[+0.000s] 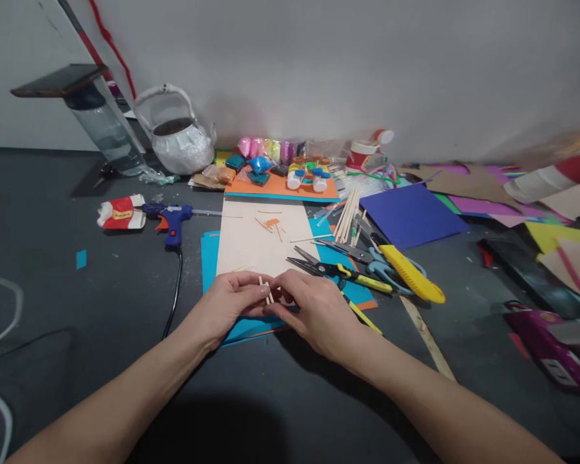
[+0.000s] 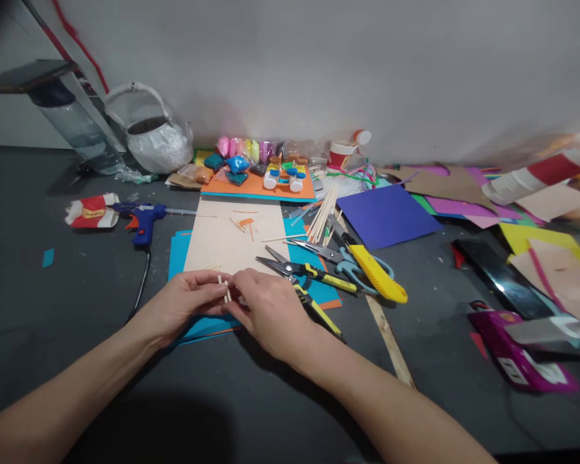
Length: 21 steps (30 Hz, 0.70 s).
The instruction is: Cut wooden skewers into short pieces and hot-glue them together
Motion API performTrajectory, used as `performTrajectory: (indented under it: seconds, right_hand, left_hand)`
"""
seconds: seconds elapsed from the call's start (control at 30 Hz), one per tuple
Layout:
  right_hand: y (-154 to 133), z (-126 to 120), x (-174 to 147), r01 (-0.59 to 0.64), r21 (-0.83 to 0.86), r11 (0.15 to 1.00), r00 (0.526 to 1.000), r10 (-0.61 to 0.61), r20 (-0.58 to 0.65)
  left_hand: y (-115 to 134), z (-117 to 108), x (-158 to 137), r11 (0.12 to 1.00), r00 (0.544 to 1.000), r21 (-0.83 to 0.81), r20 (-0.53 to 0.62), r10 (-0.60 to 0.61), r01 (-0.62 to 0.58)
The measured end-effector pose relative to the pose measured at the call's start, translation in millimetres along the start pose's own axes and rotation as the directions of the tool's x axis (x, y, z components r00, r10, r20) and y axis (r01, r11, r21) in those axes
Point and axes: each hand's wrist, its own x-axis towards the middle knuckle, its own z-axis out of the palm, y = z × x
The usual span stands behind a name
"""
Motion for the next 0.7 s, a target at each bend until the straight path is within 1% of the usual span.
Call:
performTrajectory:
  seconds: [0.17,0.3,0.37,0.43,0.53,0.7]
  right_hand:
    - [3.7,-1.2,-0.2,0.083,0.014,0.996,0.995,-0.082,-0.048]
    - [7.5,-1.3,1.5,0.193,0.067,0.979,0.978,-0.186,-0.094]
    - [9.0,-0.5,2.1,0.227,0.092,0.970,0.970,-0.216,-0.116]
    - [9.9,0.4,2.3,0.236,0.107,0.966,0.963,-0.218,-0.156]
    - [10.4,1.7,2.1,0.235,0.112,0.966,0.953,-0.206,-0.220]
    - [9.7,4.8,2.6,0.258,0.102,0.961,0.943,-0.227,-0.245]
  left_hand:
    - [0.7,0.9,-3.0,1.000,1.000,-0.003,0.016,0.019,-0.019]
    - [-1.9,3.5,-6.6,0.999,0.997,0.008,0.067,0.033,-0.034]
    - [-2.8,5.4,-7.9,1.000,0.996,0.008,0.089,0.026,-0.027]
    - [-2.6,7.2,-8.5,1.000,0.996,0.002,0.083,0.021,-0.021]
    - [-1.4,9.3,-8.3,0.999,0.999,-0.039,0.041,0.037,-0.035]
    - [-2.7,10.1,-7.3,0.995,0.996,-0.066,0.046,0.080,-0.077]
